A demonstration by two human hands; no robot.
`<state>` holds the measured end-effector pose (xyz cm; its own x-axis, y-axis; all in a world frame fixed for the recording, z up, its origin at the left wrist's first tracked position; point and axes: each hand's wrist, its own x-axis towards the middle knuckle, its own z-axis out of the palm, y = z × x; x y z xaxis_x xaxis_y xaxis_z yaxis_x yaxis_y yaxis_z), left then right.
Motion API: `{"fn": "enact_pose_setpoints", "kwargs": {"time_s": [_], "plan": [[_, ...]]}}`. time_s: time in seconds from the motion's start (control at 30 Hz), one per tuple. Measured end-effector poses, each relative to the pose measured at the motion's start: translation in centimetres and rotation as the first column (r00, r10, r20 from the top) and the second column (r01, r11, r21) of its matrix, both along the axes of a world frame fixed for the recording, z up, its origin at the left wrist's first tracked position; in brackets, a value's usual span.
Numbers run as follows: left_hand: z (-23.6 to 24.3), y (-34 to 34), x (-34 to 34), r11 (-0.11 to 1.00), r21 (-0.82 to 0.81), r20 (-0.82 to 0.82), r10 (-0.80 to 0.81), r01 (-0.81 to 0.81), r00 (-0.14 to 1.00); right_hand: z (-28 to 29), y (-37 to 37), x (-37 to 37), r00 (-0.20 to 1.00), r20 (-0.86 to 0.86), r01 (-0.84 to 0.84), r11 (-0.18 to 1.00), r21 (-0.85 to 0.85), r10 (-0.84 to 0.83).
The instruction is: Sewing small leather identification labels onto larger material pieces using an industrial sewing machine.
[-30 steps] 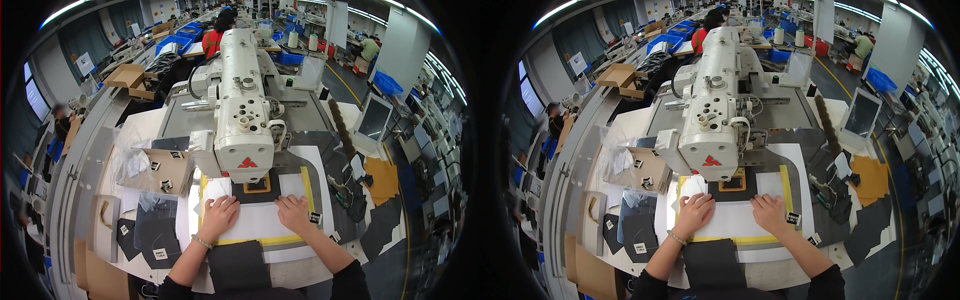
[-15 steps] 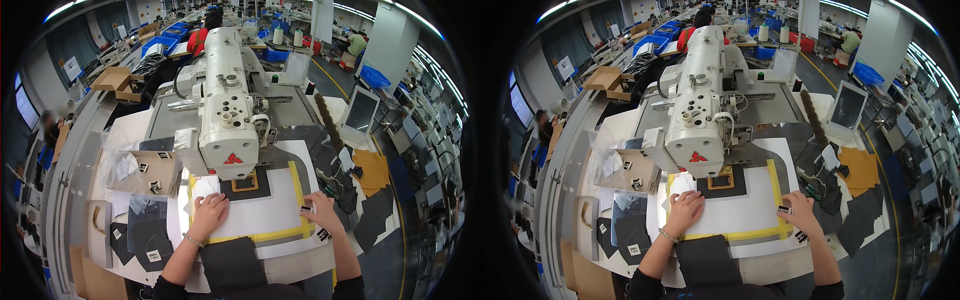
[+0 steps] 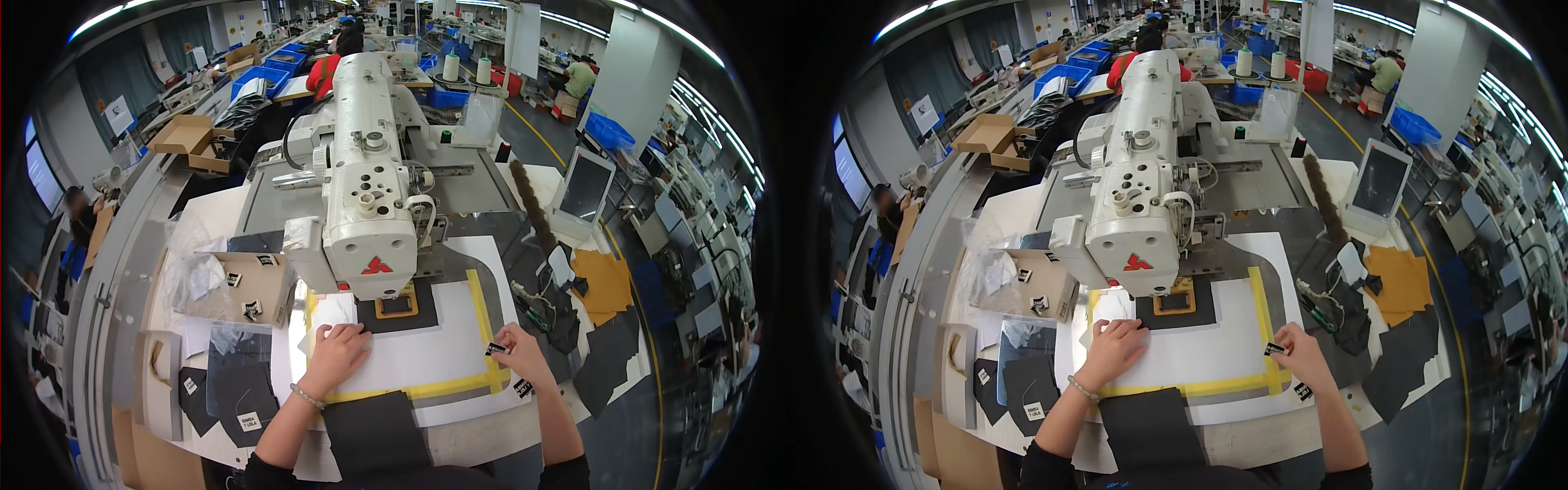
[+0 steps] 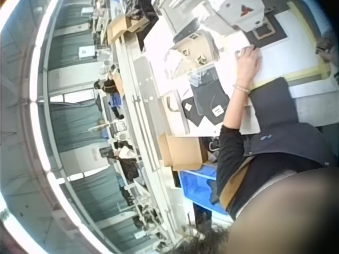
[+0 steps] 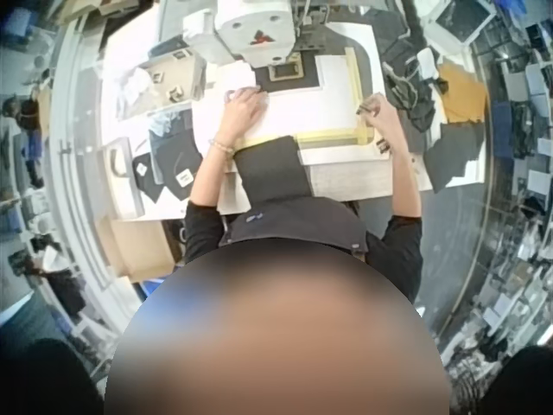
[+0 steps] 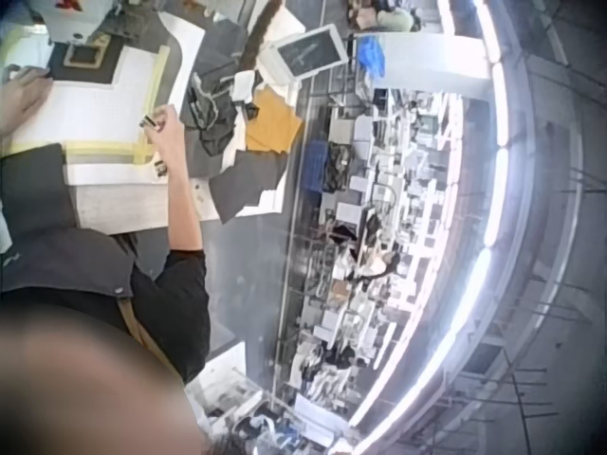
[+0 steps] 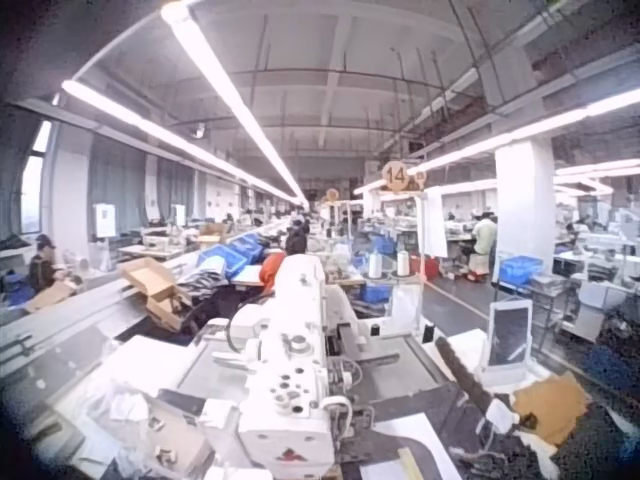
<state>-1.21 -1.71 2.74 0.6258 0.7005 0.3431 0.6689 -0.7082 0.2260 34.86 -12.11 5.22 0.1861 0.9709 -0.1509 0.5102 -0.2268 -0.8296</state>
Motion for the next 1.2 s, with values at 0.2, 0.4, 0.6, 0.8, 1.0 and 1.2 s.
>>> {"fn": "enact_pose_setpoints", "kwargs": {"time_s": [0.2, 0.4, 0.6, 0.8, 1.0, 1.2], "plan": [[4.1, -4.5, 4.9, 0.863, 0.325, 0.042, -0.422, 0.387, 0.906, -1.0, 2.4, -8.0, 0.866, -0.459, -0.197, 0.979, 0.053, 0.2], [3.2, -4.1, 4.9, 0.919, 0.146, 0.232, -0.393, 0.367, 0.89, -0.5, 3.1, -11.7, 0.441, -0.892, -0.331, 0.942, -0.06, 0.098], [0.9, -3.5, 4.3, 0.65, -0.597, 0.79, 0.373, 0.47, 0.487, -0.6, 3.4, -12.5, 0.57, -0.801, -0.286, 0.958, 0.016, 0.183], [-0.6, -3.0, 5.2, 0.393, -0.634, 0.672, 0.706, 0.666, 0.223, -2.0, 6.4, -12.2, 0.559, -0.823, -0.206, 0.978, -0.018, 0.102], [-2.6, -1.8, 7.0, 0.448, -0.571, 0.522, 0.845, 0.688, -0.117, -1.6, 9.2, -13.5, 0.672, -0.73, -0.128, 0.991, 0.049, 0.123], [-1.0, -2.3, 7.7, 0.406, -0.588, 0.547, 0.837, 0.7, -0.026, -3.1, 14.1, -10.8, 0.863, -0.449, -0.21, 0.973, 0.094, 0.23]]}}
